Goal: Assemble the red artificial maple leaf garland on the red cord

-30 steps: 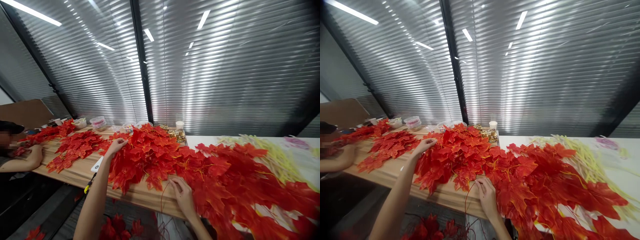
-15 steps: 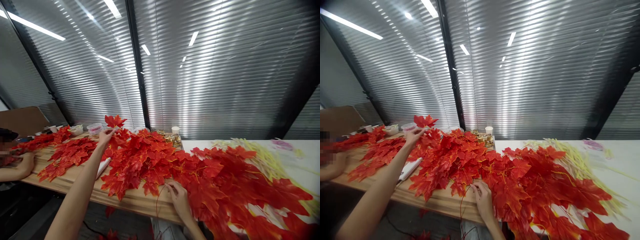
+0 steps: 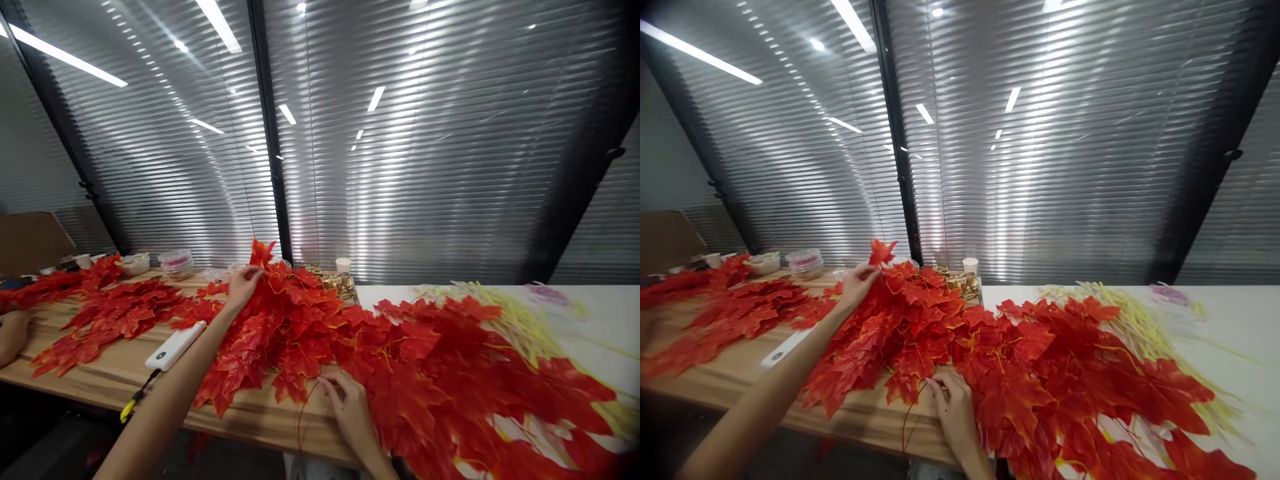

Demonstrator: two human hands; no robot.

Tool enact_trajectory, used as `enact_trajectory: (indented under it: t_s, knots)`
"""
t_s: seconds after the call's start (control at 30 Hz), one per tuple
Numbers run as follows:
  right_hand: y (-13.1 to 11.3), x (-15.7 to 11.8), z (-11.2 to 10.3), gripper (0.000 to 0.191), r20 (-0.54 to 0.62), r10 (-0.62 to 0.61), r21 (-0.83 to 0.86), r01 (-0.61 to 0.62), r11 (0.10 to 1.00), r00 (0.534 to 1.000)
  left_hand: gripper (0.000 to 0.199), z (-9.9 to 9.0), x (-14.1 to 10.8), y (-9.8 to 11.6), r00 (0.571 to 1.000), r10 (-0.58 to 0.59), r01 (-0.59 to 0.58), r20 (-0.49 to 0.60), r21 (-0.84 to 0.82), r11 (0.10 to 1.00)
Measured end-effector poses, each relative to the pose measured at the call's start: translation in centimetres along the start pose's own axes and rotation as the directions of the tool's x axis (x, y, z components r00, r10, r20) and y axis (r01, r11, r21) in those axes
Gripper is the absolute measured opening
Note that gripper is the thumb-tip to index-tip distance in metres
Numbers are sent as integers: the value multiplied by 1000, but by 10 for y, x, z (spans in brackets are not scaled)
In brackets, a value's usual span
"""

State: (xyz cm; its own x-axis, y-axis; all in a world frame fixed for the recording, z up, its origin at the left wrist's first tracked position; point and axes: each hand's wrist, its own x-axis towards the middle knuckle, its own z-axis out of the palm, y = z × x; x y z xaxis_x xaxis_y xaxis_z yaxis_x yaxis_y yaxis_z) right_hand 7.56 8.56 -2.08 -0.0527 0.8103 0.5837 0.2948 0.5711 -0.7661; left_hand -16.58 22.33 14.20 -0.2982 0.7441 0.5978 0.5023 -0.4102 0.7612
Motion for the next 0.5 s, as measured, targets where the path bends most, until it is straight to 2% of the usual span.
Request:
enact_trajectory:
  t_s: [0.17,0.37,0.5]
  knots:
    - [0,0,0,21,14,-23,5,23,1000,1000,16,22,-2,9,1000,18,-18,-6,1,1000]
    - [4,1,3,22,43,-17,12,17,1000,999,20,22,9,21,999,-14,14,-34,-20,1000]
    - [3,0,3,23,43,-44,-20,45,999,998,22,22,7,34,999,-37,35,-28,-71,997]
